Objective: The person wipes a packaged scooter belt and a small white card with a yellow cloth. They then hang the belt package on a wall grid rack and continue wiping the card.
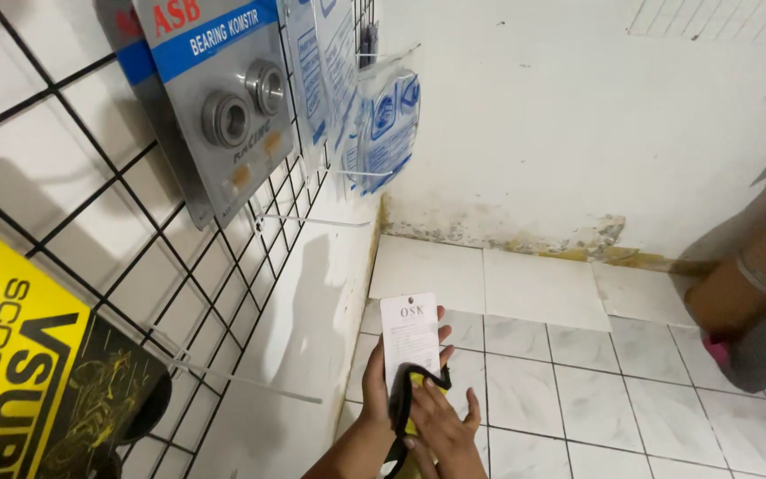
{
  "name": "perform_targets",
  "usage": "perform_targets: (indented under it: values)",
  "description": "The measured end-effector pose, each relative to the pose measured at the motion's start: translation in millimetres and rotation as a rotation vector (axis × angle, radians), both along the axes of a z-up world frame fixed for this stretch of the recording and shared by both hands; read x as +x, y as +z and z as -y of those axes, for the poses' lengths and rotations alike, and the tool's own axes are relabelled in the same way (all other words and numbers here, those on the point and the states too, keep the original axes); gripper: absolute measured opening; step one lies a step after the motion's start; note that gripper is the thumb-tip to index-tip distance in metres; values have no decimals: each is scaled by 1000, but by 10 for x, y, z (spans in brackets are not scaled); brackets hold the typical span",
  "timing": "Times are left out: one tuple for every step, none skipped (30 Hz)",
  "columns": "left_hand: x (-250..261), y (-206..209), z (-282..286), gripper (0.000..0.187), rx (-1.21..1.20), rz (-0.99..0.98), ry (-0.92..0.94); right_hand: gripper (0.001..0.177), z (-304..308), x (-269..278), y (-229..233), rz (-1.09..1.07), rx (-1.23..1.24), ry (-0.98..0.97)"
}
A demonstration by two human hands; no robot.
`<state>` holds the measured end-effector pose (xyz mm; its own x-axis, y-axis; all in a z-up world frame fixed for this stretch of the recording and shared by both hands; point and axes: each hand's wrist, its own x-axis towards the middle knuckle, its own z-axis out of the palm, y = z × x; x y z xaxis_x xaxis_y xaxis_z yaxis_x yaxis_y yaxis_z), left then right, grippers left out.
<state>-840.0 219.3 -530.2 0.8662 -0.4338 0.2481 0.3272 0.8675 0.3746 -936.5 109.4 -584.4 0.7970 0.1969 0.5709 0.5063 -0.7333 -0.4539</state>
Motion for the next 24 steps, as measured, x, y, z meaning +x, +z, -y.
perform_targets:
  values:
    - [-31, 36, 6, 65, -56, 83, -9, 50, 46, -20, 141, -90, 26, -53]
    - [-55, 69, 16, 63, -111, 166, -18, 56, 93, -34, 280, -179, 52, -107]
    - [-56, 11, 32, 63, -113, 164, -14, 56, 116, -46, 285, -181, 49, -104]
    - [-52, -53, 51, 64, -131, 90, -80, 59, 143, -52, 284, -131, 33, -97]
    - [-60, -127, 84, 65, -152, 14, -148, 62, 180, -74, 278, -82, 16, -93]
    - [-49, -191, 135, 65, -156, 9, -147, 62, 152, -116, 204, -87, 11, -93]
    - [-34, -254, 201, 66, -211, 2, -217, 57, 144, -151, 137, -59, -12, -15]
    - [-19, -317, 266, 67, -267, -4, -287, 54, 135, -187, 68, -31, -35, 63]
    - [-77, -229, 290, 67, -274, -9, -282, 54, 197, -200, 159, -38, -41, 68]
    - [-132, -139, 315, 67, -242, 45, -199, 52, 259, -210, 252, -56, -81, 56]
    - [-183, -50, 331, 67, -208, 99, -117, 52, 312, -215, 340, -75, -119, 44]
    - [-214, -104, 357, 67, -212, 94, -111, 52, 425, -205, 346, -81, -123, 49]
    - [-216, -146, 383, 69, -218, 23, -135, 53, 537, -165, 357, -115, -112, -20]
    - [-214, -185, 413, 72, -224, -47, -159, 54, 652, -121, 372, -150, -100, -89]
    - [-208, -168, 444, 72, -225, -50, -156, 54, 606, -161, 362, -153, -101, -86]
    - [-198, -150, 477, 70, -185, -45, -138, 53, 563, -197, 354, -155, -147, -47]
    - [-170, -125, 505, 68, -145, -37, -121, 53, 515, -217, 348, -154, -191, -9]
    - [-212, -51, 479, 68, -144, -37, -119, 53, 487, -223, 324, -154, -190, -7]
    - [-254, 21, 452, 69, -124, -98, -178, 47, 454, -231, 296, -139, -130, 29]
    - [-295, 92, 425, 71, -105, -159, -237, 40, 421, -239, 267, -124, -69, 65]
    - [-281, 38, 458, 71, -103, -161, -237, 40, 505, -174, 338, -126, -66, 64]
    - [-267, -21, 487, 70, -112, -128, -225, 49, 585, -109, 405, -112, -118, 16]
    - [-282, -91, 511, 70, -122, -101, -208, 59, 663, -69, 465, -104, -171, -28]
    - [-318, 25, 463, 70, -121, -109, -205, 59, 666, -65, 483, -112, -170, -24]
